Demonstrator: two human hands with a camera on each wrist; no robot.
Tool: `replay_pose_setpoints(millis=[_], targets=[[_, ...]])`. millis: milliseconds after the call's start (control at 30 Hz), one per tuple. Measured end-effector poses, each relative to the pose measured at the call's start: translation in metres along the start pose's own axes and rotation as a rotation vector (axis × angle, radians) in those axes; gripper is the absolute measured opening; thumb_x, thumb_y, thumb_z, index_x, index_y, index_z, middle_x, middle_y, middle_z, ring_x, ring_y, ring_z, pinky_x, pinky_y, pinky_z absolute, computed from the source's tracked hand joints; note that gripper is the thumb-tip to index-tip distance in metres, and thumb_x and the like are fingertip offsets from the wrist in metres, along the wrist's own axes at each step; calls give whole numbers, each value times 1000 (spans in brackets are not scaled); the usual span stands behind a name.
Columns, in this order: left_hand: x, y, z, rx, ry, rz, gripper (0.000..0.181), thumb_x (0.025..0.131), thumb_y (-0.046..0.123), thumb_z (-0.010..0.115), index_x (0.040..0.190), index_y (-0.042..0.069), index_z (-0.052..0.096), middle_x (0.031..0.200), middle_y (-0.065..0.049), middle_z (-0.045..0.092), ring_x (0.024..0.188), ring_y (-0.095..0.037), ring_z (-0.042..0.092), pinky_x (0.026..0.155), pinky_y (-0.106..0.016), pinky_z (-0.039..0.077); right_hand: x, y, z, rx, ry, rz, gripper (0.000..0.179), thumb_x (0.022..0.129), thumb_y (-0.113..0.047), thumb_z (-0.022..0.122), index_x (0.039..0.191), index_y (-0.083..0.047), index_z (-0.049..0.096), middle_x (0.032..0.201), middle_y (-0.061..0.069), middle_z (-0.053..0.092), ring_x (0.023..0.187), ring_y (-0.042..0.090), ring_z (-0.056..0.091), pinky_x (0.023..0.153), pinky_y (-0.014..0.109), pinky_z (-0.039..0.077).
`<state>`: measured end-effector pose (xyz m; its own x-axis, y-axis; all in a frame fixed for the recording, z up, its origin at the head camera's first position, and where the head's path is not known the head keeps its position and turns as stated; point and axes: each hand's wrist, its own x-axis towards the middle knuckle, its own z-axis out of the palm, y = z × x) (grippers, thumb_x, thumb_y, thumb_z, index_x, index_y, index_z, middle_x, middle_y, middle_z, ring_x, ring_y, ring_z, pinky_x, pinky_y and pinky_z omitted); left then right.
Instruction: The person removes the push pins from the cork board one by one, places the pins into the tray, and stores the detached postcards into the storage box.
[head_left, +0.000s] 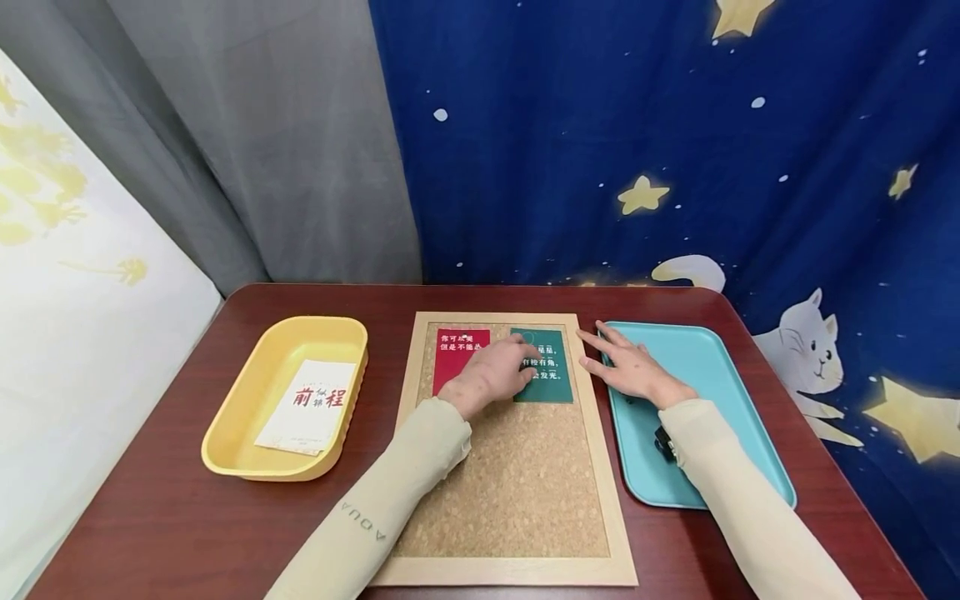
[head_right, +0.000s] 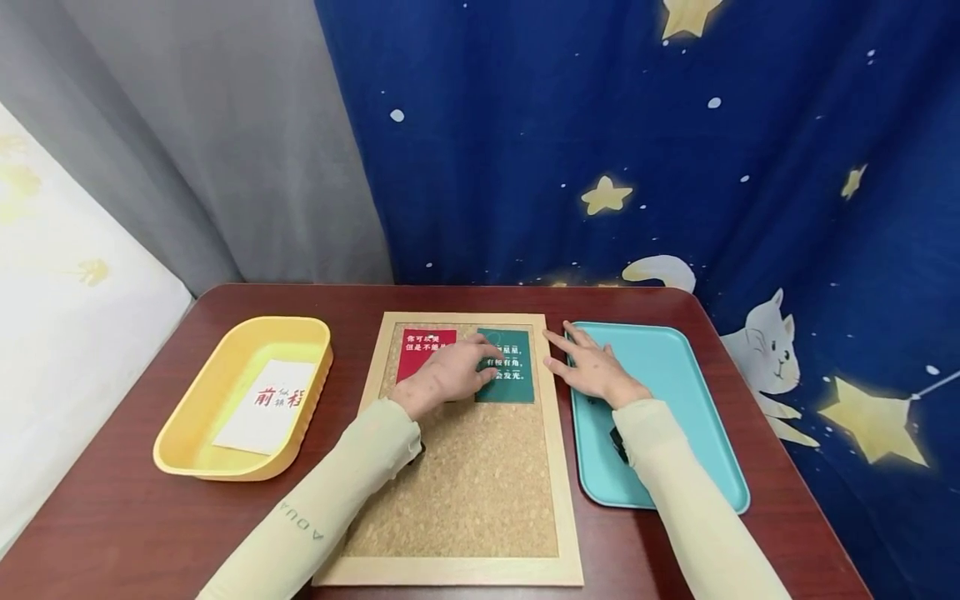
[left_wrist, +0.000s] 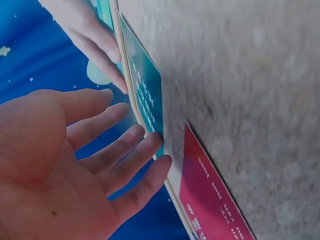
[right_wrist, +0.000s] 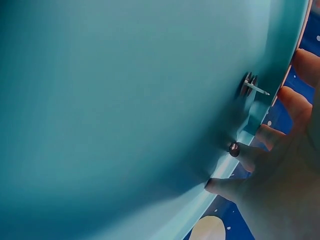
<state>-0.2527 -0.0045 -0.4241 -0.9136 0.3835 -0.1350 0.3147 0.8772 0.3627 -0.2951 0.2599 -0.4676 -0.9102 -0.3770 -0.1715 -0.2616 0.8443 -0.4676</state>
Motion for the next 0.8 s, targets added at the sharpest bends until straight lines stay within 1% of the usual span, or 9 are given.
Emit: replay_pose_setpoints(millis=[33,133,233,333,433,567,700,800], targets=[[1,-1,-1,-10,3,-9,38,104,29,64,142,23,66,156,-8,53,141,-24,56,112,-43,53,0,0,0,4,0,1,67,107,-56,47,166,-31,26,177,15,6,163,43,9,122,79,0],[5,-6,-1,-33,19,-39,36,104,29,64,139,22,68,159,-9,50,144,-25,54,114,-43,51,-1,-1,1,15,-1,5,66,108,-55,47,166,-30,27,177,14,5,163,43,8,122,79,0],[7,-10,-1,-43,37,-55,35,103,28,65,137,22,68,160,-10,48,147,-27,50,115,-44,50,-1,-1,1,21,1,5,66,107,-54,48,166,-31,27,177,14,6,163,42,8,123,78,0],[9,-13,0,-58,52,-60,37,103,27,65,139,20,67,161,-11,48,150,-28,48,117,-45,48,0,-2,1,17,3,-9,67,107,-54,48,166,-29,27,177,15,6,163,43,8,122,79,0],[11,-16,2,-87,62,-64,40,103,27,66,142,17,65,158,-11,50,143,-29,55,117,-45,49,-1,-2,3,19,0,-11,68,107,-54,49,166,-29,27,177,15,6,163,43,9,122,79,0],[13,-20,5,-104,72,-69,44,103,27,66,144,13,62,150,-11,55,127,-28,64,113,-43,51,-1,0,4,24,-7,-3,67,107,-54,49,166,-31,27,177,13,5,163,42,8,123,77,0],[17,-23,5,-114,81,-81,51,103,28,66,149,10,55,144,-12,56,117,-25,66,110,-41,53,0,-1,3,29,-7,-8,68,107,-55,49,166,-30,27,177,15,5,163,43,8,123,78,-1],[21,-25,4,-123,80,-96,55,103,29,66,152,8,50,141,-13,54,105,-23,66,103,-39,57,1,-1,1,32,-5,-11,68,107,-55,49,166,-30,27,177,15,5,163,43,7,123,78,-2]])
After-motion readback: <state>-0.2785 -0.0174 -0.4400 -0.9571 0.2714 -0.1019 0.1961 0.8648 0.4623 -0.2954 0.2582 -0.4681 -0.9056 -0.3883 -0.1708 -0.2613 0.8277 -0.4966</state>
